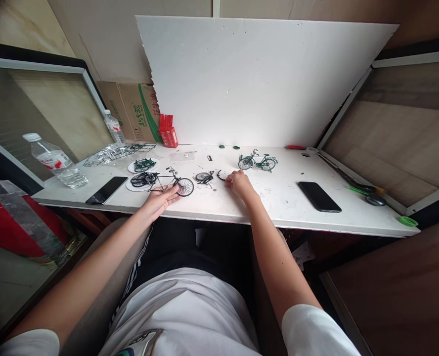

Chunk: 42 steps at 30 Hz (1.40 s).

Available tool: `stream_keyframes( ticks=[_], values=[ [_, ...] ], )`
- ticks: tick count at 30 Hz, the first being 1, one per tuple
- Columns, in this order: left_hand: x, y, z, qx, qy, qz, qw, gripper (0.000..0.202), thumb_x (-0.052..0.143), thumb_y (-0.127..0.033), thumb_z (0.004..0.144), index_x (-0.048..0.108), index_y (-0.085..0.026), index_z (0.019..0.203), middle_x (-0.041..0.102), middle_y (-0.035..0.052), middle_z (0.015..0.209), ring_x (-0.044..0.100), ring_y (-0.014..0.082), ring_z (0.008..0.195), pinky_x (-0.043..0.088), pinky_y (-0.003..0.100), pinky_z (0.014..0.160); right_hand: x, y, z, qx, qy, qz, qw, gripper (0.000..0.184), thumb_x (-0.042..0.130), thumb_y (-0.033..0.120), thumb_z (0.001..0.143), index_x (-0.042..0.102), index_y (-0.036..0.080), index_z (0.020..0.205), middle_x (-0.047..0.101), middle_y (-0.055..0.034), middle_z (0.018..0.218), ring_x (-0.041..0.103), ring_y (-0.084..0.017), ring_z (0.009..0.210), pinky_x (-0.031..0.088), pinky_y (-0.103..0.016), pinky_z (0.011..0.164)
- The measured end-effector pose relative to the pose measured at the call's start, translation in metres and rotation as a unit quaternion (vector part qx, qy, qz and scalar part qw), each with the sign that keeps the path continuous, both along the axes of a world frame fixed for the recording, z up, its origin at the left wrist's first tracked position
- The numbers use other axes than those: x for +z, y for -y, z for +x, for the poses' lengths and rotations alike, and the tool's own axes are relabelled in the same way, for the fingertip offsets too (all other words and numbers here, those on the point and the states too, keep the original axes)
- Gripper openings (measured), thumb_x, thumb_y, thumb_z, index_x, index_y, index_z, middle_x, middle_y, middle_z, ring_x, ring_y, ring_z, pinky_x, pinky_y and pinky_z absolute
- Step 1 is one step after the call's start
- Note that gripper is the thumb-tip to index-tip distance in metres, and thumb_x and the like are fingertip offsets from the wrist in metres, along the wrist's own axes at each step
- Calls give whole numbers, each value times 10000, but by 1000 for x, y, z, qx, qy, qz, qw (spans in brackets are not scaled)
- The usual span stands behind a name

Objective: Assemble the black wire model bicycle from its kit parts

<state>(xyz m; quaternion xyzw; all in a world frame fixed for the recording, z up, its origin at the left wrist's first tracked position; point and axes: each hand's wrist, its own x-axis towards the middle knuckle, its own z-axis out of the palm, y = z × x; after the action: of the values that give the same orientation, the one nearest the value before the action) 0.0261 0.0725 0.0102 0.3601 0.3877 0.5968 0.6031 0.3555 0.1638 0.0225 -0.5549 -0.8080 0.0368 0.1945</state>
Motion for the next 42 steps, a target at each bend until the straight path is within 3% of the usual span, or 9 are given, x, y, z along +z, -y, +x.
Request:
stream_keyframes(
  ticks=[8, 15, 18, 24, 27, 30, 33, 38, 42],
  values=[
    [1, 1, 0, -19, -3, 6, 1000, 383, 1028, -280, 647, 775, -140, 898, 819, 97, 1060, 784, 233, 994, 622, 408, 987, -12, -2, -11, -4, -3, 34, 999, 245, 471, 163, 1008, 710, 142, 1060, 632, -229, 1265, 487, -381, 1196, 450, -497, 996],
    [4, 2, 1, -26, 1, 0, 1000, 389, 1026, -266, 647, 785, -134, 921, 816, 99, 1062, 777, 223, 983, 635, 389, 954, -7, -6, -19, 21, -246, 66, 967, 142, 450, 176, 978, 584, 193, 935, 684, -155, 1019, 590, -279, 976, 484, -420, 891],
    [5, 3, 1, -20, 3, -3, 1000, 405, 1037, -267, 624, 779, -132, 905, 816, 102, 1057, 779, 222, 960, 637, 388, 943, -3, -5, -24, 41, -349, 62, 934, 154, 508, 287, 995, 629, 196, 969, 727, -121, 989, 644, -252, 919, 504, -381, 808],
    [5, 2, 2, -21, 3, -3, 1000, 404, 1036, -265, 625, 777, -131, 905, 816, 106, 1061, 783, 227, 966, 628, 394, 948, 3, 0, -31, 41, -367, 58, 927, 288, 645, 460, 971, 765, 199, 957, 792, -137, 1096, 686, -274, 974, 533, -431, 896],
    [4, 1, 1, -19, 4, 0, 1000, 385, 1028, -259, 643, 777, -133, 906, 816, 103, 1056, 782, 222, 963, 620, 402, 963, 9, 5, -40, 74, -401, 12, 913, 434, 626, 610, 975, 732, 190, 944, 777, -133, 1007, 678, -254, 904, 537, -389, 793],
    [4, 2, 2, -18, 12, 5, 1000, 371, 1022, -259, 655, 775, -138, 904, 816, 95, 1041, 783, 222, 960, 617, 405, 970, 17, 17, -61, 132, -465, -104, 869, 492, 614, 685, 959, 645, 196, 998, 732, -89, 868, 667, -215, 777, 479, -306, 607],
    [7, 3, 5, -12, 18, 2, 1000, 381, 1027, -267, 644, 776, -143, 903, 818, 87, 1013, 784, 218, 936, 620, 403, 966, 24, 31, -84, 124, -499, -149, 844, 430, 640, 634, 954, 609, 207, 993, 641, -27, 782, 567, -153, 660, 405, -264, 532],
    [14, 7, 9, -12, 20, 19, 1000, 406, 1040, -293, 618, 763, -151, 878, 814, 67, 981, 788, 219, 933, 626, 400, 971, 30, 47, -102, 132, -495, -190, 837, 346, 586, 491, 978, 682, 198, 1136, 416, 47, 687, 360, -120, 580, 325, -257, 524],
    [15, 9, 11, 0, 18, 23, 1000, 419, 1044, -299, 608, 771, -148, 888, 815, 67, 981, 784, 217, 928, 626, 410, 975, 26, 50, -105, 128, -457, -180, 861, 331, 521, 420, 989, 694, 183, 1142, 588, -29, 871, 467, -149, 717, 399, -270, 599]
  ],
)
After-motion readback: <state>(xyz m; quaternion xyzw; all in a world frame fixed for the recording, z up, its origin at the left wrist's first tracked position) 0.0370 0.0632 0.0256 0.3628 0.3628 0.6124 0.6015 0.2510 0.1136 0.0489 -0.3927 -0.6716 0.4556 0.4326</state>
